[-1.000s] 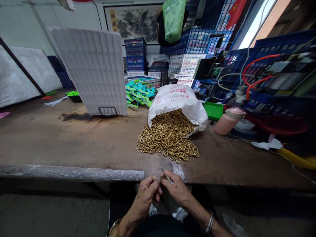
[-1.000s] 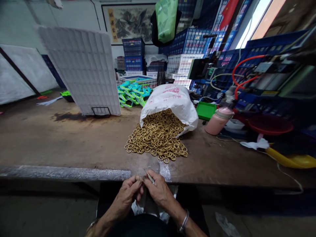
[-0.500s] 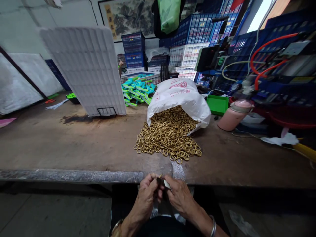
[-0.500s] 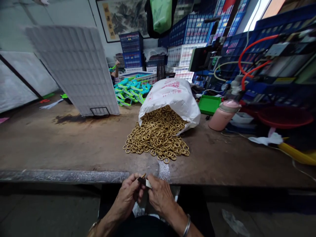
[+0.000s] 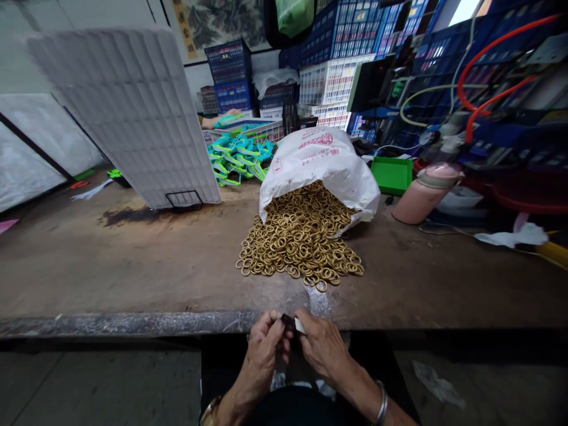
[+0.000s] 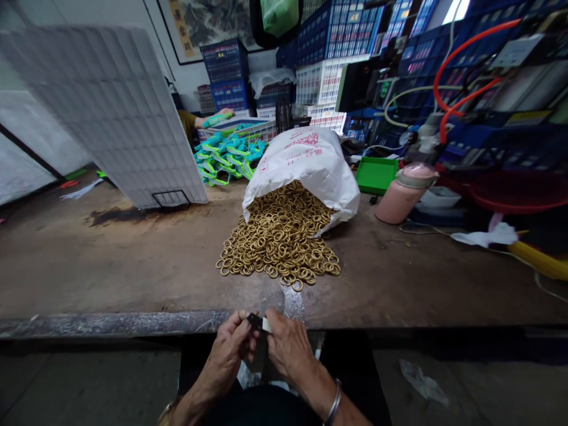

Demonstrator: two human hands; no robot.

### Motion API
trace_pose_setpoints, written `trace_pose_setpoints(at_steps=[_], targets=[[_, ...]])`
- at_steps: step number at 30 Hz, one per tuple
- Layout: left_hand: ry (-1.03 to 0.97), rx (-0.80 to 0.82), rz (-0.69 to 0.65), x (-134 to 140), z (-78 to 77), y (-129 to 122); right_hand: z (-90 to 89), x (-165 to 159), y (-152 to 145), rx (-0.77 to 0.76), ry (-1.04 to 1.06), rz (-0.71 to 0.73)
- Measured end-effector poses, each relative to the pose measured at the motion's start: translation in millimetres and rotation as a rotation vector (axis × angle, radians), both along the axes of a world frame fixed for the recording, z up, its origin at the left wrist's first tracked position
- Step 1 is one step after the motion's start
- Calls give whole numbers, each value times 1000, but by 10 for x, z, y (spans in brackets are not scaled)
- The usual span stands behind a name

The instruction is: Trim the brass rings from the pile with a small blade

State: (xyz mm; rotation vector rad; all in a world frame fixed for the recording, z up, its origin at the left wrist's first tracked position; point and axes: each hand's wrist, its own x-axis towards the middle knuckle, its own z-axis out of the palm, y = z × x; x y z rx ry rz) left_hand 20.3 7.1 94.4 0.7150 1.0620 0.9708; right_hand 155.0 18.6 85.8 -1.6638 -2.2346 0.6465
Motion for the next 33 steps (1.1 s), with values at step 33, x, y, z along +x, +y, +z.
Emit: trace_pose_setpoints(at_steps=[33], targets=[[-546, -352, -5, 29, -20, 237, 21, 404, 492, 102, -271, -432]])
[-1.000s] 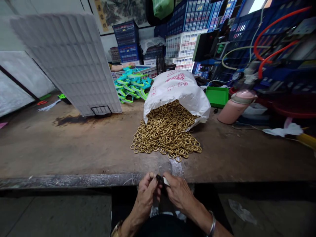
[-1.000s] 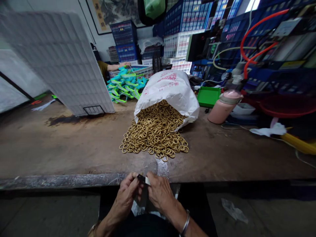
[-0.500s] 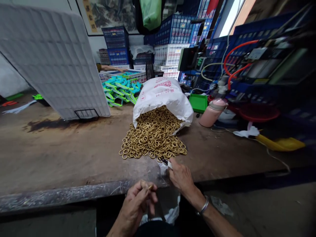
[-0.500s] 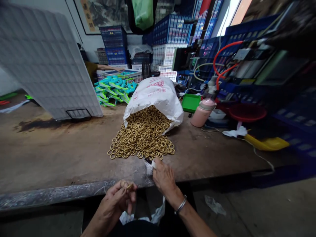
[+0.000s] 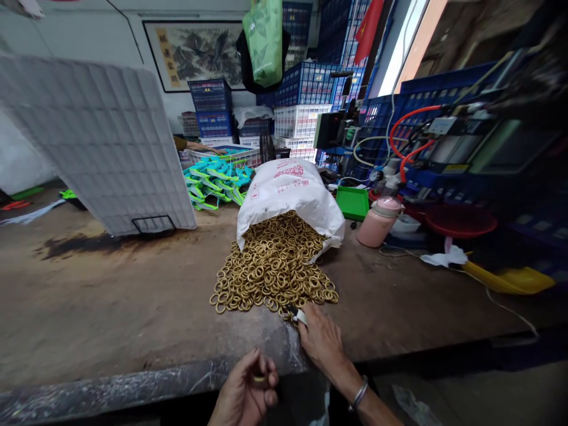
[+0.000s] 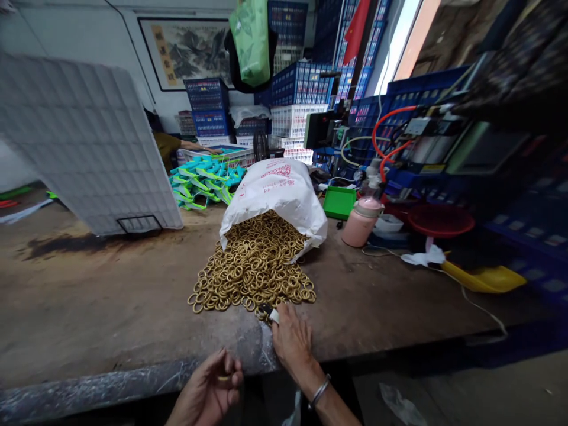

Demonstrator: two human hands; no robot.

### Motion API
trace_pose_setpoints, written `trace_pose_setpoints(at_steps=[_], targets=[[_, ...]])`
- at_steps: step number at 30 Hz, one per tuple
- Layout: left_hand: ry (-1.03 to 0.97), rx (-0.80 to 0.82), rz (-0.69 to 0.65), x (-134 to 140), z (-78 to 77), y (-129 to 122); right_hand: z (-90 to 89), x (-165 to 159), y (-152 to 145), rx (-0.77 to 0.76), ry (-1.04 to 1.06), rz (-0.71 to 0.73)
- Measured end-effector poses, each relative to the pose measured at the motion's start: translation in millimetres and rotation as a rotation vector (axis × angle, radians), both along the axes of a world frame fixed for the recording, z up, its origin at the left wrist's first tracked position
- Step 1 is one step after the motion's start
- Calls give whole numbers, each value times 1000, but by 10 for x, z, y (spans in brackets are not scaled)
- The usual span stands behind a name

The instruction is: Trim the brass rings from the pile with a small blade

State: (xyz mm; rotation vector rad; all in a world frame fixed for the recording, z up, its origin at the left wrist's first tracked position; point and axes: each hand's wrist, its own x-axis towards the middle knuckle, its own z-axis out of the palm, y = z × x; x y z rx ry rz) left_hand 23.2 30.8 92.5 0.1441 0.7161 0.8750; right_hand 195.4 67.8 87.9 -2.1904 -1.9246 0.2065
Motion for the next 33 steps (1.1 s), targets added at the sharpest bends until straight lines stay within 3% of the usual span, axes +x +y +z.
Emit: trace_pose_setpoints(at_steps=[4, 9, 15, 23, 28, 33], targets=[[125, 36, 8, 51, -13, 30, -23, 7, -14, -8, -16, -3], [213, 140, -18, 99, -12, 39, -113, 91, -30, 88, 54, 90], [473, 307, -12, 131, -4, 90, -122, 48, -58, 204, 424, 269], [613, 436, -9, 91, 90, 164, 168, -218, -125, -42, 801, 363], [680, 504, 30, 49, 109, 150, 164, -284, -125, -104, 898, 351], [974, 808, 79, -23, 16, 128, 128, -343, -132, -149, 921, 313]])
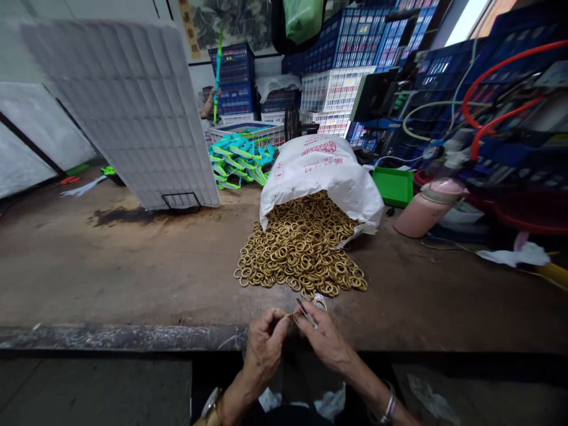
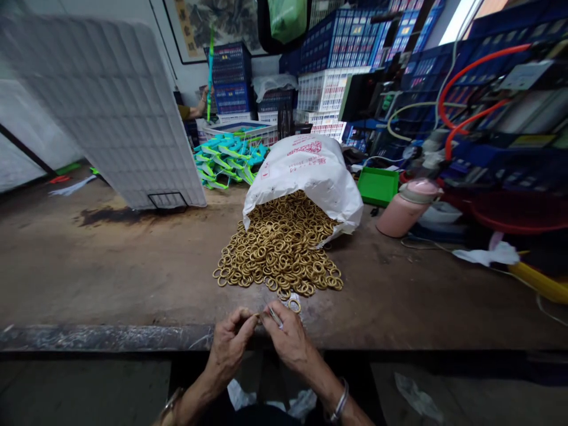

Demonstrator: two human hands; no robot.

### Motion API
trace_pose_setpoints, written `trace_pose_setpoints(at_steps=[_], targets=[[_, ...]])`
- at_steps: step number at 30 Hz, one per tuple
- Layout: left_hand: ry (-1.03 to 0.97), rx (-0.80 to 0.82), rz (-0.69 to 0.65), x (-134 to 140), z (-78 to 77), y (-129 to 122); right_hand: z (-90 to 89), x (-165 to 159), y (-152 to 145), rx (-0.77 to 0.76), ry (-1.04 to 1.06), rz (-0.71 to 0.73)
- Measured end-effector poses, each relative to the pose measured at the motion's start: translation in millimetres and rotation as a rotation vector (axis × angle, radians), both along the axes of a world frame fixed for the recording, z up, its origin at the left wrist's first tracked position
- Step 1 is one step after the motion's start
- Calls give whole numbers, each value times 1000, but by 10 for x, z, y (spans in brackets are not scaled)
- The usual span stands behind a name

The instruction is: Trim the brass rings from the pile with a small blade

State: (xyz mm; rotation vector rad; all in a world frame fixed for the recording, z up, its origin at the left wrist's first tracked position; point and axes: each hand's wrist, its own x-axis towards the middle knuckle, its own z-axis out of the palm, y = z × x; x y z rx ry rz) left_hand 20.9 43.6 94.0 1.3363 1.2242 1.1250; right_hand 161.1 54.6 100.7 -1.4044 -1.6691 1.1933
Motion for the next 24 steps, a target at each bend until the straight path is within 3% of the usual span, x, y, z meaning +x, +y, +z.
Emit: trace_pose_setpoints(at_steps=[3, 5, 14, 17, 19, 24], targets=[[149, 158, -33, -28, -49, -18, -6, -40, 9, -7, 0, 1], [156, 166, -58, -31, -48, -30, -21, -64, 25, -20, 8, -13], [-295, -360, -219, -33, 91, -59, -44, -104, 41, -20, 62, -65], [-379, -393, -203, -38, 118, -75, -35, -78, 26, -39, 48, -95], [-386, -394, -164, -36, 132, -84, -48, -55, 3, 50, -59, -114], [-382, -369, -119, -21, 120, -89, -84, -42, -88, 220, -359, 68]])
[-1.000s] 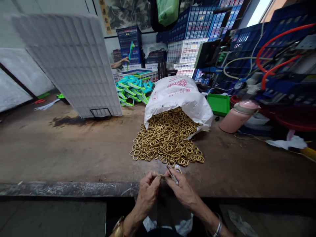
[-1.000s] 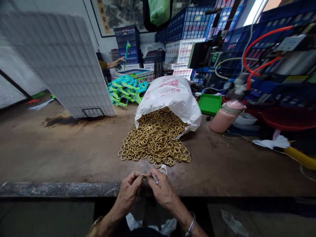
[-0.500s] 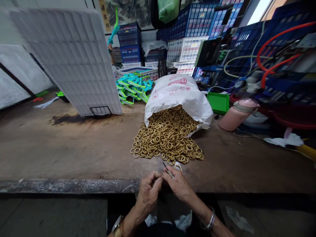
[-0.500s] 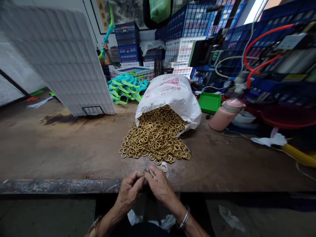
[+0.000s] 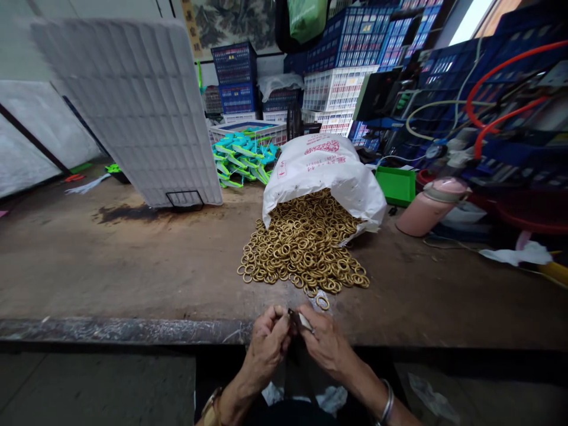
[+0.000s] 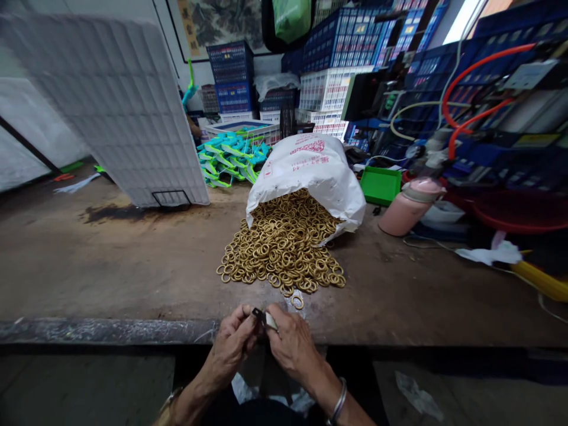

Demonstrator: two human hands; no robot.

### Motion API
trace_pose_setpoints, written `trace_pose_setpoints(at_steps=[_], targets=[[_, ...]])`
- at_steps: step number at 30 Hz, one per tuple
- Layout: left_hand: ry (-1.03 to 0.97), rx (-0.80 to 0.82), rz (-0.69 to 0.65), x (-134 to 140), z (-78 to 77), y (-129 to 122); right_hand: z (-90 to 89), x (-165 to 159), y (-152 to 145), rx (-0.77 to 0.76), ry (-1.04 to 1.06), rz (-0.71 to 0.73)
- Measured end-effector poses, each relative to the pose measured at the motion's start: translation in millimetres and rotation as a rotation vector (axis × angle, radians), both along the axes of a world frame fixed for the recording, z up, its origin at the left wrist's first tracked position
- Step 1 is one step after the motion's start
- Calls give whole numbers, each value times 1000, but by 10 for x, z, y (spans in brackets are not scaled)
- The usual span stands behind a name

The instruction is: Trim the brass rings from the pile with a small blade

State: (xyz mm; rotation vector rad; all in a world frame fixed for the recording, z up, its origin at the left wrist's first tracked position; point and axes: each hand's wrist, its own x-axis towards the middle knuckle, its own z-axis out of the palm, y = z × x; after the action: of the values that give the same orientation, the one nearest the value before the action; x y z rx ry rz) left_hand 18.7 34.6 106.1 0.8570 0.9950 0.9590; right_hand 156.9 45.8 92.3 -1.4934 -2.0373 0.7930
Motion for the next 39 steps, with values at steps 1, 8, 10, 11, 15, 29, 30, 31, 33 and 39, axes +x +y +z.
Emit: trace_pose_setpoints(at_steps=[1, 8, 10, 11, 15, 29, 30, 31, 33, 39], targets=[[-6, 7, 4, 3, -11, 1, 1, -4, -13, 5, -45, 23], [1, 109, 49, -1, -80, -3, 11, -17, -30, 26, -203, 81], [17, 119, 48, -10, -56, -27, -12, -16, -26, 32, -226, 90], [27, 118, 47, -15, -29, -47, -27, -9, -20, 33, -243, 82], [59, 120, -16, -32, 156, -160, -66, 125, 36, 32, -343, -70], [-346, -180, -4, -23, 122, -97, -59, 452, 130, 60, -433, -374], [-374, -205, 1, -33, 120, -98, -71, 429, 134, 64, -440, -377], [-398, -233, 3, -44, 116, -97, -81, 413, 141, 66, -449, -384], [-440, -290, 15, -67, 90, -92, -97, 399, 164, 68, -462, -395], [-412, -328, 110, -68, -46, -62, -105, 367, 163, 113, -306, -294]])
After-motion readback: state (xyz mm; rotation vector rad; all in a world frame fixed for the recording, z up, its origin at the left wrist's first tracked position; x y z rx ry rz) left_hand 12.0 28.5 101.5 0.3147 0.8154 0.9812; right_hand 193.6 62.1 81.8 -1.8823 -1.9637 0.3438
